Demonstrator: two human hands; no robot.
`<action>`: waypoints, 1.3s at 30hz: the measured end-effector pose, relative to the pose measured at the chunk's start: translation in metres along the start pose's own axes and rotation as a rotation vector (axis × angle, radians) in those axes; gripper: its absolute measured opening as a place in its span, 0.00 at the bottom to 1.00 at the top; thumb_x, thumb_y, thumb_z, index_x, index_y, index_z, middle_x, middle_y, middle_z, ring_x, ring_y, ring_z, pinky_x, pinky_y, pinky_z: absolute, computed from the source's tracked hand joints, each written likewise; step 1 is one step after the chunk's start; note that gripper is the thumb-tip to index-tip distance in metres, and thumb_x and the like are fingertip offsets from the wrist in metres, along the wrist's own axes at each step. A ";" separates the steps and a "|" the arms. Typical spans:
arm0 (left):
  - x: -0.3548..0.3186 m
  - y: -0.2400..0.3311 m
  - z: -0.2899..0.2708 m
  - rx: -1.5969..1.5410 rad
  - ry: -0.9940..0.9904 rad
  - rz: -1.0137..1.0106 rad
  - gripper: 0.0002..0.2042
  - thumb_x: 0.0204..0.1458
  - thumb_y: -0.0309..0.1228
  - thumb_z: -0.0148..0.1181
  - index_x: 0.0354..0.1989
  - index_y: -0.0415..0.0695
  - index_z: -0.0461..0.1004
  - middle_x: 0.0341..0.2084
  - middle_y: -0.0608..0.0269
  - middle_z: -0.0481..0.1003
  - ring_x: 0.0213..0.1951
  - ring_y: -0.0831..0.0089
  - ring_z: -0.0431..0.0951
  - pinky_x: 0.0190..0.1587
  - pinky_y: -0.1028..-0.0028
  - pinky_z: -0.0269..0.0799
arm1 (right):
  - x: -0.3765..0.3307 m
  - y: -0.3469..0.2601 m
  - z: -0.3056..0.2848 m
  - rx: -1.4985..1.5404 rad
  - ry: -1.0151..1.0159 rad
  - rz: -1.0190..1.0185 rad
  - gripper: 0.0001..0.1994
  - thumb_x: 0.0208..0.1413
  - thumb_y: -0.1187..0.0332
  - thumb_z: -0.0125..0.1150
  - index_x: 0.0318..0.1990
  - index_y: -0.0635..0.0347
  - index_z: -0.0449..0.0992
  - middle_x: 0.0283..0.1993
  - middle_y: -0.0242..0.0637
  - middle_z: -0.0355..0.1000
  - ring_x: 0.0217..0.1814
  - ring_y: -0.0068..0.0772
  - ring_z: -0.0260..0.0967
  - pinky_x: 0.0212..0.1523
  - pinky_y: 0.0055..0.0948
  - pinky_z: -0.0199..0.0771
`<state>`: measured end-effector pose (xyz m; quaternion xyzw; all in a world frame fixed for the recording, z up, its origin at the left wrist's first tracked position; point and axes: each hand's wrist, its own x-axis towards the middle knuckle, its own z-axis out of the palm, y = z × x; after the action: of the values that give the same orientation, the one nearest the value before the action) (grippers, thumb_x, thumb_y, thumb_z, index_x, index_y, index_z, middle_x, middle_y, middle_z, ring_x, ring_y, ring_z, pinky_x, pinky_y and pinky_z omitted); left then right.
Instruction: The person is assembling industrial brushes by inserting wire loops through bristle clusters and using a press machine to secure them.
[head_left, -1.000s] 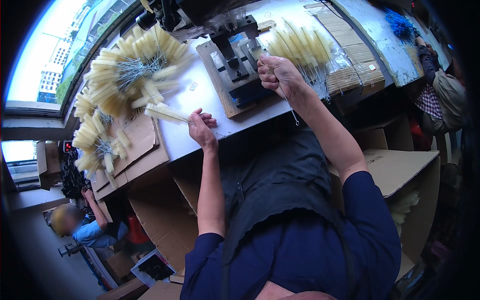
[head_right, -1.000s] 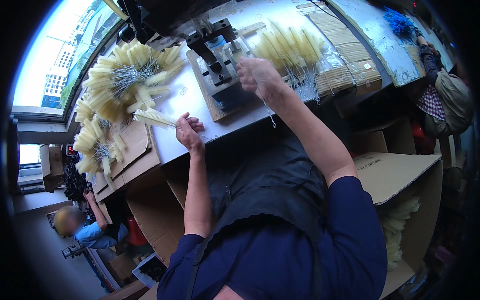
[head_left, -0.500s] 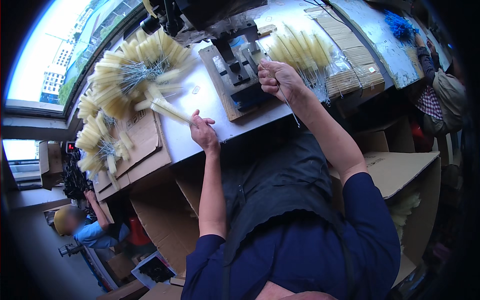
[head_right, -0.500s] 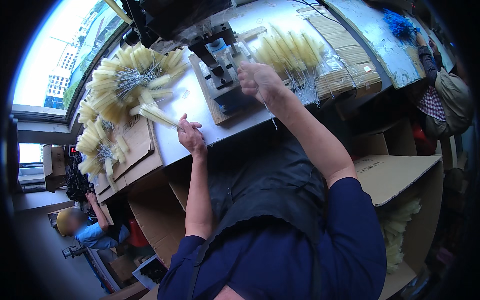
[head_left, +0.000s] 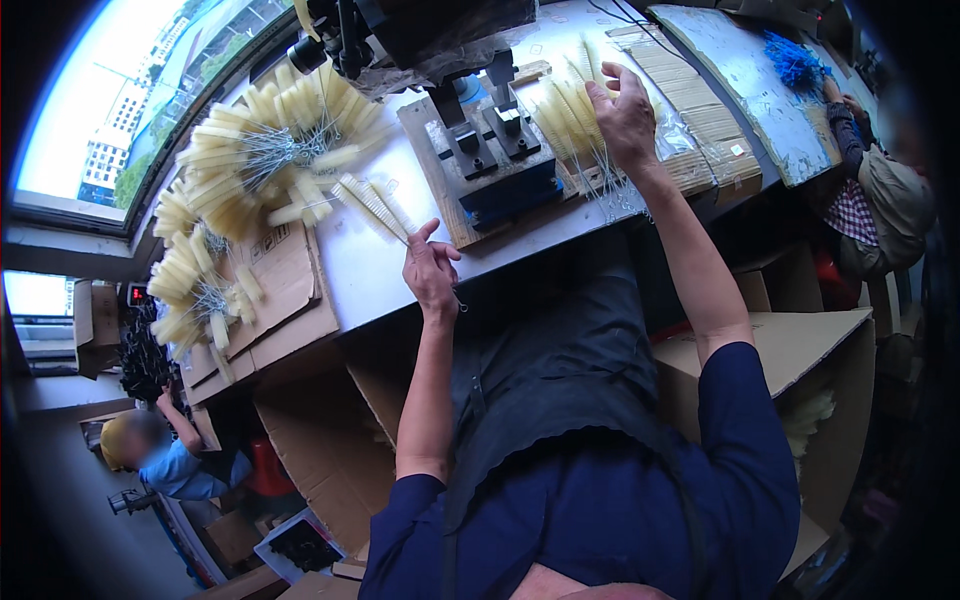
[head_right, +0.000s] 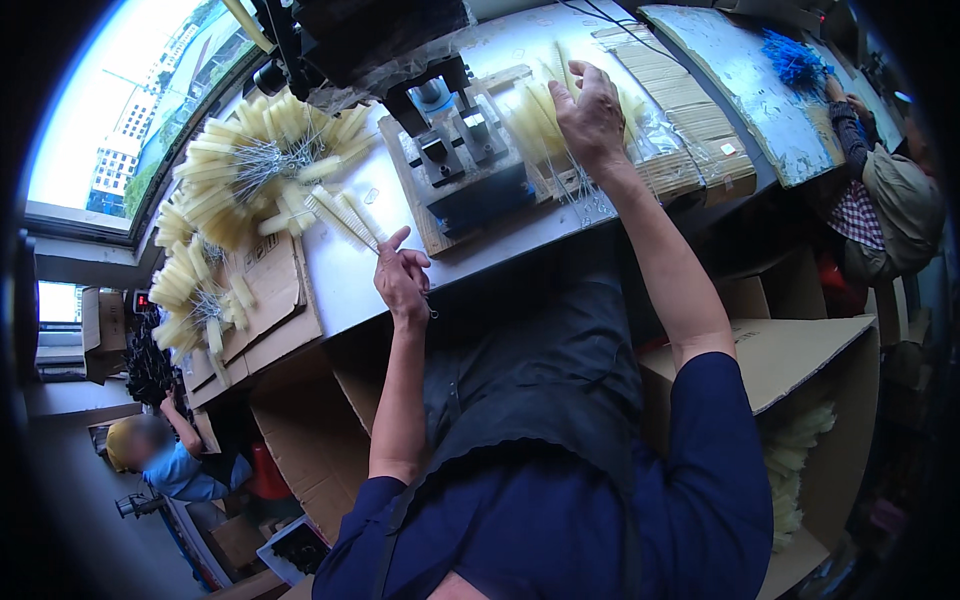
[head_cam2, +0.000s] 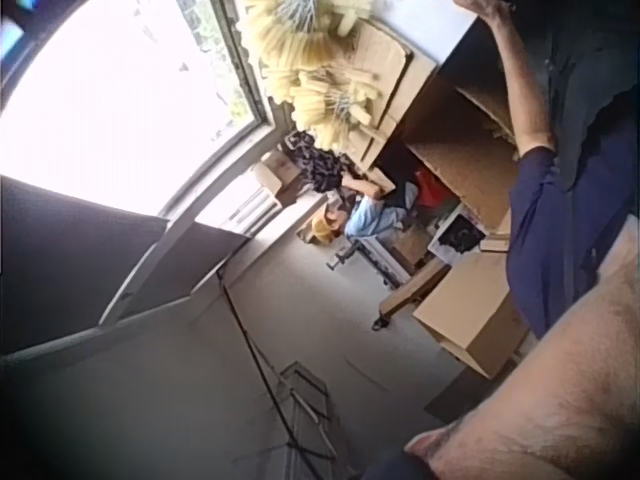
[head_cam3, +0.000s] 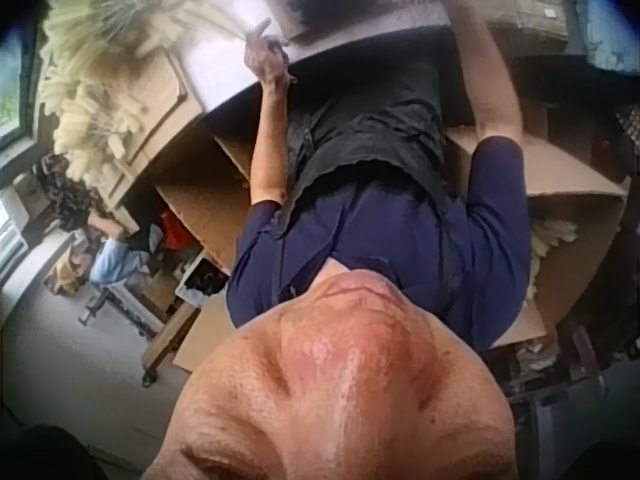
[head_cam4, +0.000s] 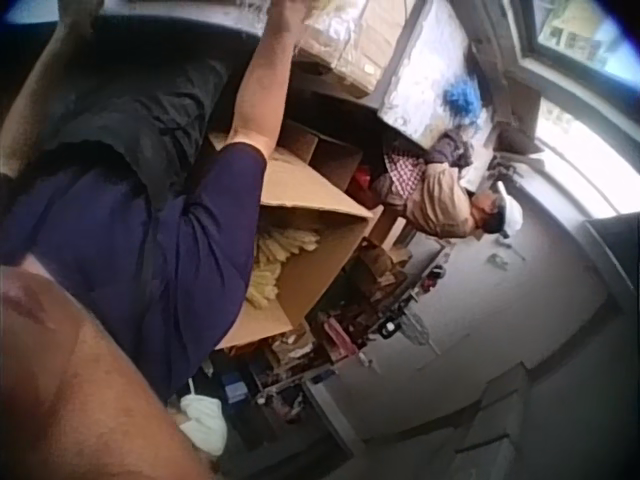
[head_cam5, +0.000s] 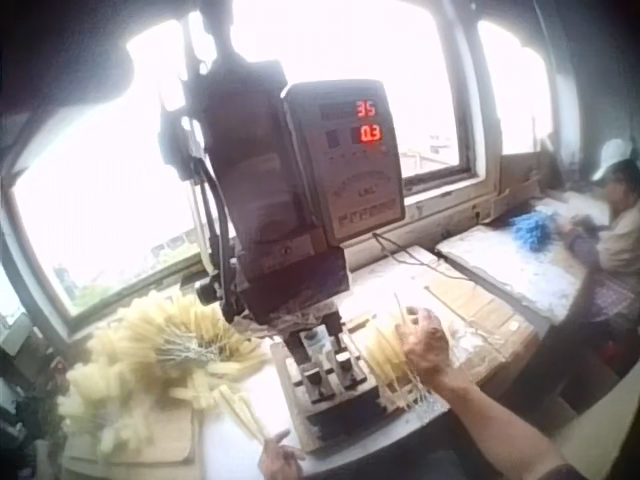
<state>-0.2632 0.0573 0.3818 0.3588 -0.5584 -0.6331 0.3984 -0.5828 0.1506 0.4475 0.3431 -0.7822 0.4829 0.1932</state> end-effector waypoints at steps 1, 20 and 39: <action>-0.005 0.006 0.006 -0.007 -0.047 -0.002 0.29 0.69 0.49 0.34 0.54 0.32 0.69 0.18 0.65 0.72 0.12 0.87 0.58 0.14 0.84 0.54 | -0.012 -0.020 -0.008 0.178 -0.087 0.150 0.20 0.61 0.59 0.58 0.51 0.69 0.73 0.42 0.49 0.77 0.42 0.45 0.76 0.47 0.38 0.75; -0.056 0.035 0.024 -0.018 -0.171 -0.063 0.28 0.70 0.48 0.33 0.48 0.34 0.73 0.22 0.63 0.73 0.18 0.81 0.68 0.23 0.82 0.64 | -0.090 -0.115 0.021 1.187 -0.870 0.973 0.13 0.67 0.60 0.52 0.36 0.62 0.70 0.20 0.24 0.62 0.15 0.14 0.53 0.15 0.17 0.55; 0.031 -0.009 -0.029 0.047 0.094 0.091 0.25 0.70 0.47 0.36 0.46 0.34 0.71 0.21 0.63 0.72 0.18 0.82 0.68 0.23 0.83 0.66 | -0.052 -0.138 0.034 1.335 -0.861 1.187 0.45 0.58 0.34 0.49 0.59 0.77 0.60 0.45 0.52 0.74 0.32 0.35 0.77 0.29 0.34 0.83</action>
<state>-0.2514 0.0180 0.3689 0.3717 -0.5696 -0.5833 0.4440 -0.4458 0.0974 0.4845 0.0805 -0.3981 0.6771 -0.6137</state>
